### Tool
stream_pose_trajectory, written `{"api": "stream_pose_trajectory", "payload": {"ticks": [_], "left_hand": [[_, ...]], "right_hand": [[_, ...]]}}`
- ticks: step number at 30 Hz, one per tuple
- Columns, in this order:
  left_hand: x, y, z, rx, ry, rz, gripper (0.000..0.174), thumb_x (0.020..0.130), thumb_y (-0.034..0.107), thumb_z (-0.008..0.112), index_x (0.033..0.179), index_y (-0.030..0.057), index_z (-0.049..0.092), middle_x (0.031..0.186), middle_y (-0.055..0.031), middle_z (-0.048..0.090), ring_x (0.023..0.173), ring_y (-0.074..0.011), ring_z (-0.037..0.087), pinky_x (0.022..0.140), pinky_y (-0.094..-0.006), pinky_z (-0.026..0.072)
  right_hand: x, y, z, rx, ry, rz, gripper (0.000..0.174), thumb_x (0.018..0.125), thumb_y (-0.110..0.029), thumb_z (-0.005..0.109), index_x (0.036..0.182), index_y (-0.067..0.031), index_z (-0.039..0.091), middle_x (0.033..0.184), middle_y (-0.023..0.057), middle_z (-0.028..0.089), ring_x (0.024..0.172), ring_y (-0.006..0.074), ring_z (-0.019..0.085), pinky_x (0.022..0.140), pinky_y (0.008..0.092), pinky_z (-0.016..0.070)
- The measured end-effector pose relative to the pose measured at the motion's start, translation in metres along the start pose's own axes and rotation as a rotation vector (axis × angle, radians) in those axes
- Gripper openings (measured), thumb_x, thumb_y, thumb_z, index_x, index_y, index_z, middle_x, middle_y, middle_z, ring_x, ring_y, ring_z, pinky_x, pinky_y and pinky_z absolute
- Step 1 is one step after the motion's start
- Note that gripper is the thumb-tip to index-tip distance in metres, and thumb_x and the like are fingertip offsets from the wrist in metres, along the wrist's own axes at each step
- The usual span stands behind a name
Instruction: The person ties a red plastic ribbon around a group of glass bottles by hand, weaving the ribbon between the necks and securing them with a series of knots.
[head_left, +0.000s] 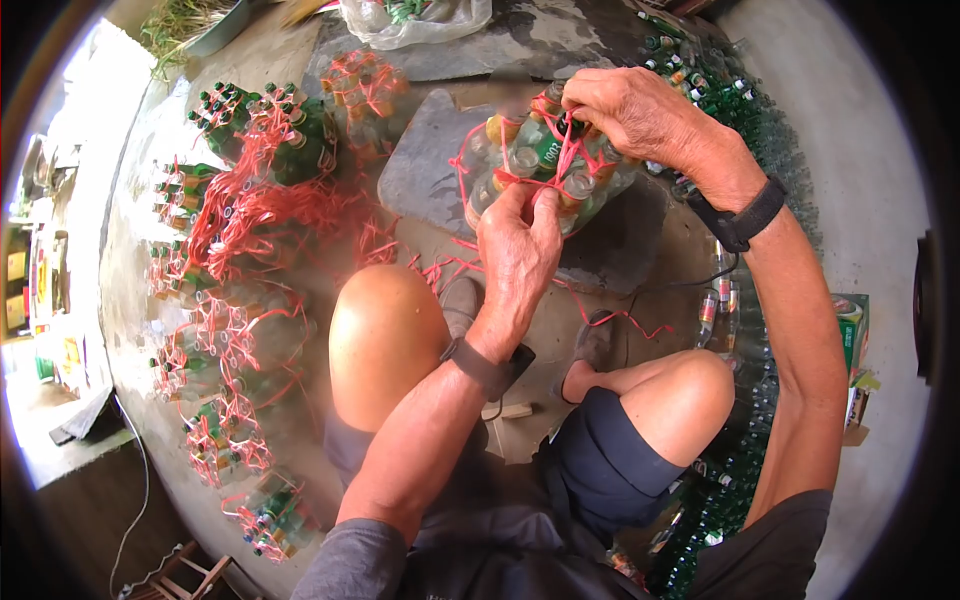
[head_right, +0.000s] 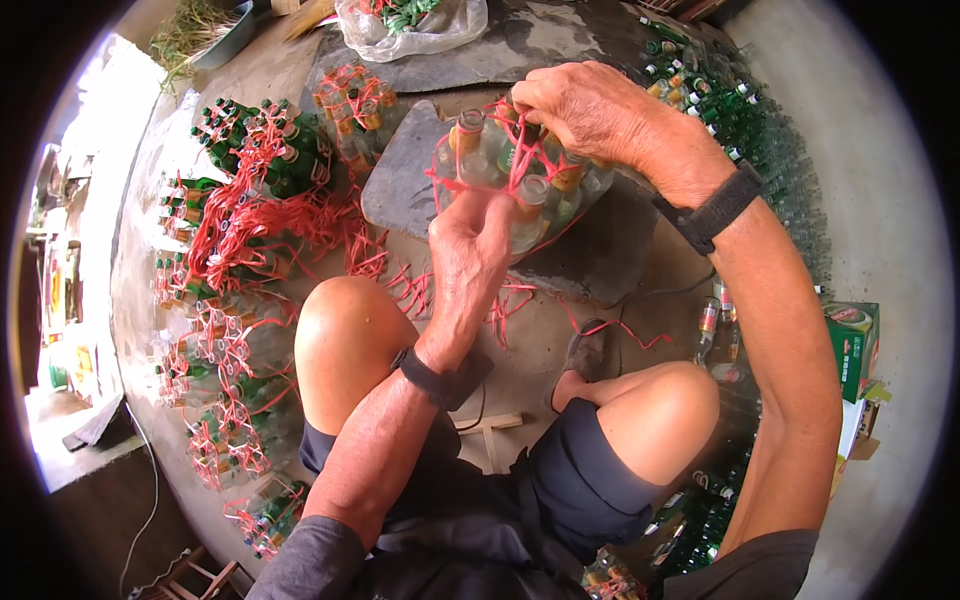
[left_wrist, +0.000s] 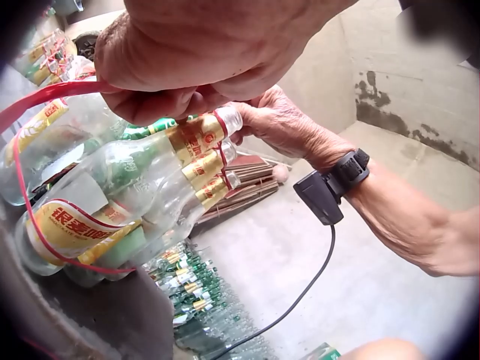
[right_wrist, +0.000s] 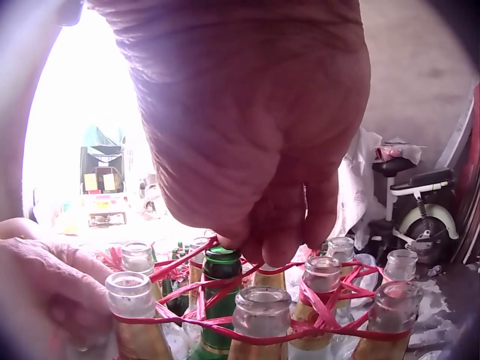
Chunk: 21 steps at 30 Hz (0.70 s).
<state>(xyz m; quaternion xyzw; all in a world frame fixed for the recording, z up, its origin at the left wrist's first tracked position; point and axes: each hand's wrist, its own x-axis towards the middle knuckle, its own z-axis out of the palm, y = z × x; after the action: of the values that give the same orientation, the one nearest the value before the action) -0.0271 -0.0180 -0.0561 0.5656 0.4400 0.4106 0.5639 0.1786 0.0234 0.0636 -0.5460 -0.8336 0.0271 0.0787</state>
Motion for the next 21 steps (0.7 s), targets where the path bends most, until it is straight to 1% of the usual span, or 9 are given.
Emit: {"api": "stream_pose_trajectory", "payload": {"ticks": [4, 7, 9, 13, 15, 19, 21], "left_hand": [[-0.002, 0.004, 0.001, 0.006, 0.007, -0.008, 0.025, 0.1, 0.018, 0.067, 0.108, -0.0052, 0.074, 0.078, -0.0164, 0.074, 0.071, -0.0204, 0.069, 0.07, -0.0373, 0.0536], [-0.002, 0.007, -0.001, 0.037, -0.025, -0.026, 0.024, 0.102, 0.016, 0.065, 0.11, -0.0048, 0.074, 0.08, -0.0172, 0.074, 0.073, -0.019, 0.069, 0.071, -0.0352, 0.054], [-0.002, 0.006, 0.001, 0.024, -0.017, -0.049, 0.023, 0.104, 0.016, 0.063, 0.112, -0.0033, 0.073, 0.083, -0.0173, 0.075, 0.075, -0.0181, 0.07, 0.073, -0.0344, 0.0544], [-0.002, -0.002, 0.005, -0.021, 0.014, -0.032, 0.023, 0.106, 0.016, 0.061, 0.115, -0.0009, 0.073, 0.085, -0.0168, 0.076, 0.076, -0.0179, 0.071, 0.074, -0.0352, 0.0547], [-0.003, -0.004, 0.006, -0.05, 0.028, -0.03, 0.023, 0.106, 0.016, 0.061, 0.117, 0.0008, 0.073, 0.088, -0.0167, 0.076, 0.078, -0.0179, 0.071, 0.075, -0.0355, 0.055], [-0.003, -0.007, 0.007, -0.043, 0.035, -0.027, 0.023, 0.106, 0.016, 0.061, 0.119, 0.0015, 0.073, 0.087, -0.0173, 0.076, 0.078, -0.0183, 0.071, 0.075, -0.0354, 0.055], [-0.004, -0.005, 0.006, -0.039, 0.035, -0.032, 0.023, 0.105, 0.015, 0.061, 0.118, 0.001, 0.073, 0.086, -0.0174, 0.076, 0.077, -0.0177, 0.071, 0.074, -0.0352, 0.055]], "right_hand": [[0.002, 0.005, 0.004, 0.005, 0.013, -0.012, 0.021, 0.099, -0.022, 0.061, 0.098, -0.0013, 0.065, 0.096, 0.0196, 0.068, 0.095, 0.0453, 0.065, 0.079, 0.0545, 0.0515], [0.004, 0.008, 0.005, 0.004, -0.001, -0.007, 0.02, 0.098, -0.021, 0.062, 0.098, -0.0012, 0.066, 0.095, 0.0198, 0.068, 0.094, 0.045, 0.066, 0.079, 0.0538, 0.0519], [0.005, 0.008, 0.005, 0.039, -0.009, -0.001, 0.02, 0.098, -0.021, 0.063, 0.1, -0.0024, 0.07, 0.095, 0.0199, 0.07, 0.094, 0.0443, 0.067, 0.079, 0.0524, 0.0527], [0.009, 0.007, 0.002, 0.125, -0.061, 0.039, 0.02, 0.096, -0.02, 0.064, 0.103, -0.0031, 0.072, 0.094, 0.0206, 0.071, 0.094, 0.0439, 0.068, 0.079, 0.0507, 0.0535], [0.01, 0.007, 0.001, 0.159, -0.089, 0.119, 0.02, 0.095, -0.019, 0.065, 0.103, -0.0029, 0.074, 0.092, 0.0215, 0.072, 0.092, 0.0441, 0.069, 0.079, 0.0501, 0.0539], [0.015, 0.005, 0.002, 0.114, -0.068, 0.108, 0.02, 0.094, -0.019, 0.066, 0.102, -0.0022, 0.074, 0.09, 0.0226, 0.072, 0.09, 0.0441, 0.069, 0.078, 0.05, 0.0542], [0.019, 0.007, 0.006, 0.104, -0.063, 0.118, 0.021, 0.093, -0.019, 0.066, 0.103, -0.0026, 0.076, 0.091, 0.0224, 0.073, 0.089, 0.0421, 0.071, 0.078, 0.049, 0.055]]}}
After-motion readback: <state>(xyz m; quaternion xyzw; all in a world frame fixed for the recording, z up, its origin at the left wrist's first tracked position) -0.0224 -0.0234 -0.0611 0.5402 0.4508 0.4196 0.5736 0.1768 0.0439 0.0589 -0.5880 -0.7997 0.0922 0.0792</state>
